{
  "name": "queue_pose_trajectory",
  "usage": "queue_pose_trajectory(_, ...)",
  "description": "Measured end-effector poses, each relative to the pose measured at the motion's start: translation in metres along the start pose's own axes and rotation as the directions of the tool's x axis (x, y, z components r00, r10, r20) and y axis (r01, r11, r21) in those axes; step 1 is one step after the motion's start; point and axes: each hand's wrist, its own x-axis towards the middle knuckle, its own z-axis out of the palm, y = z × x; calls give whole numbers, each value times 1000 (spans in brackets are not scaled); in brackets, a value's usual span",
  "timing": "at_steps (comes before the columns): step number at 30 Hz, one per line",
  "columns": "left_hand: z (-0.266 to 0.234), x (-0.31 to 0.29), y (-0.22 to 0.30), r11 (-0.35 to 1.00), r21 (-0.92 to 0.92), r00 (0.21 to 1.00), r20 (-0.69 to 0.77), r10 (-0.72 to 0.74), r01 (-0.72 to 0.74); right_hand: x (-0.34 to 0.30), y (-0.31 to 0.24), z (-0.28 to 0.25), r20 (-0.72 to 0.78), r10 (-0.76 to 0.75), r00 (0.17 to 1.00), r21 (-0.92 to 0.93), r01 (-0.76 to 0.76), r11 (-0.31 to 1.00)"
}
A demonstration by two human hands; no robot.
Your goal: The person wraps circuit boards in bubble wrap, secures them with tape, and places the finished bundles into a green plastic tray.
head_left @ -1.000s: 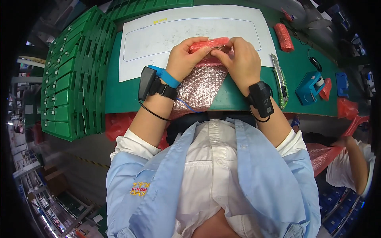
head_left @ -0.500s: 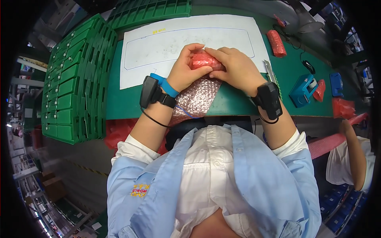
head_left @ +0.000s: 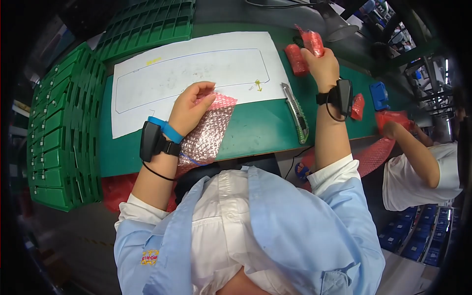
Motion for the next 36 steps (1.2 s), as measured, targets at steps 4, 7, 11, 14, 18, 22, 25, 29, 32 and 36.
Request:
queue_pose_trajectory(4,1,1,7,999,44,1000,-2,-9,9,29,49,26,-167,-46,985,-292,-5,956)
queue_pose_trajectory(7,2,0,8,998,60,1000,5,-7,7,37,86,47,-123,-49,991,-333,5,943)
queue_pose_trajectory(11,3,1,9,997,83,1000,5,-8,7,41,89,53,-19,-74,997,-208,69,976)
queue_pose_trajectory(14,1,0,10,994,111,1000,10,-18,17,28,59,51,-202,-212,956,-208,170,963)
queue_pose_trajectory(18,0,0,9,991,131,1000,16,-15,12,10,28,45,116,-74,990,-433,117,893)
queue_pose_trajectory(22,1,-1,8,994,112,1000,12,0,-2,9,27,46,67,-41,997,-508,70,858)
queue_pose_trajectory(25,3,0,9,990,139,1000,17,0,-3,6,20,32,149,-49,988,-431,109,896)
queue_pose_trajectory(29,2,0,12,983,183,999,38,-2,-5,-4,18,38,274,29,961,763,-236,601)
queue_pose_trajectory(32,-1,-2,11,978,207,999,33,8,-14,-23,-7,21,398,-52,916,875,-362,323)
queue_pose_trajectory(36,-1,-1,12,978,207,999,37,9,-16,-29,-6,13,449,-126,885,892,-435,124)
